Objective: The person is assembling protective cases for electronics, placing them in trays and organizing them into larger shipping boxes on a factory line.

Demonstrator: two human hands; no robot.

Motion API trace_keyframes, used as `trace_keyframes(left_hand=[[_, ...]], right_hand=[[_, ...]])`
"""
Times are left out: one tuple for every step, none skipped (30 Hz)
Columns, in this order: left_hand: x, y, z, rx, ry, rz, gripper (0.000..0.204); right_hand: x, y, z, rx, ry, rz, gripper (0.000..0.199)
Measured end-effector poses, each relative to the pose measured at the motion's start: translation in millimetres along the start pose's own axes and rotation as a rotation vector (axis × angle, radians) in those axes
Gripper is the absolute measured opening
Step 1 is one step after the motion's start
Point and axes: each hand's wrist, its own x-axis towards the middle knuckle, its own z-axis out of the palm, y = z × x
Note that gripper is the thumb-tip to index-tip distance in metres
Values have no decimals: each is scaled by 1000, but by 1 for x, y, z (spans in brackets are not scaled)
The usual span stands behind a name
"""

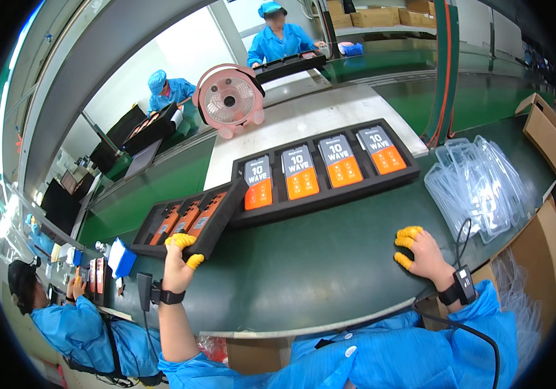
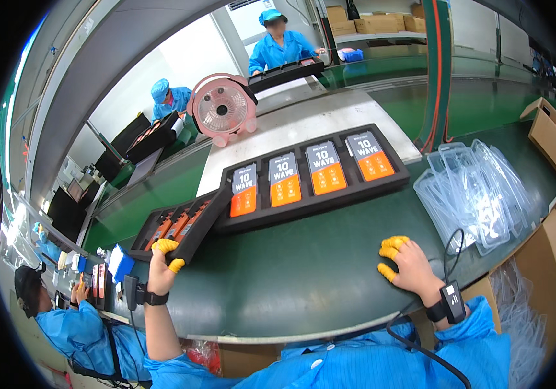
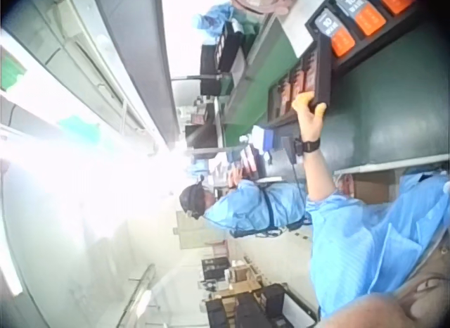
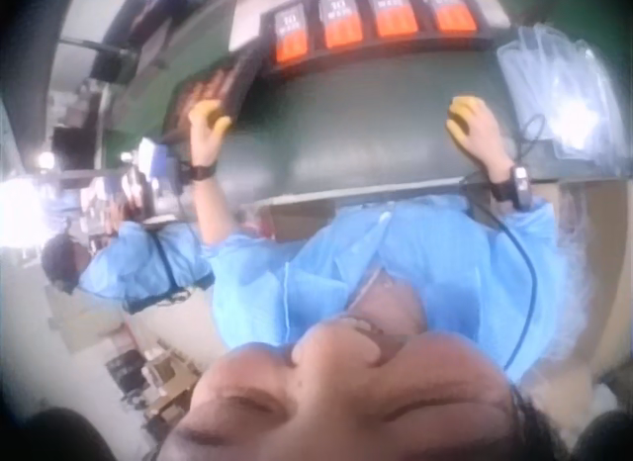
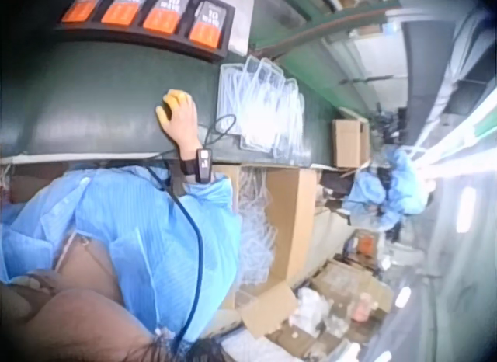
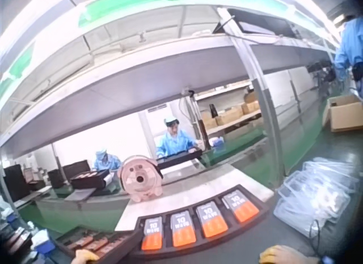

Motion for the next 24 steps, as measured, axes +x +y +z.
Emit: trace_keyframes(left_hand=[[-10,7,3,10,3,15,37],[-18,12,4,-4,26,49,38],[-25,22,2,-1,48,69,39],[-35,30,3,-4,46,71,39],[-47,41,0,0,53,71,40],[-55,58,-2,51,25,77,41],[-65,71,0,24,-7,52,42],[-74,85,2,34,-40,46,43],[-82,101,5,61,-82,71,42],[-91,109,11,106,-121,151,41],[-99,120,18,11,-143,129,40],[-111,128,28,-58,-175,45,39],[-119,140,41,-56,-187,62,38],[-124,143,58,13,-254,117,40],[-124,144,79,33,-362,188,41],[-129,144,99,30,-384,149,41],[-132,146,110,34,-408,111,40],[-126,144,118,28,-360,140,40],[-118,145,124,23,-312,168,40],[-105,147,127,16,-247,194,40],[-96,145,131,65,-200,195,41],[-90,135,142,64,-173,203,41],[-80,131,149,63,-138,216,42],[-74,133,151,98,-258,194,35]], right_hand=[[0,0,1,13,-4,-1,26],[2,0,-1,19,-4,-2,26],[3,1,-1,20,3,-5,26],[1,2,0,44,1,2,26],[1,3,0,49,5,-4,25],[-1,4,2,52,8,-5,25],[-2,4,1,55,11,-5,24],[-3,4,0,58,30,10,23],[-3,3,0,54,23,9,24],[-3,3,-1,50,17,10,24],[-4,4,-2,47,16,12,24],[-4,7,-2,51,24,12,24],[-4,8,0,67,30,10,24],[-6,7,2,80,23,8,24],[-8,6,2,81,16,10,24],[-7,5,1,74,8,9,24],[-6,5,3,74,4,8,24],[-6,6,5,85,5,4,24],[-7,6,5,82,1,3,25],[-6,7,5,73,1,3,25],[-5,7,4,68,-4,-2,25],[-6,7,4,36,19,-12,25],[-6,7,4,50,19,-8,25],[-7,7,4,63,19,-4,24]])
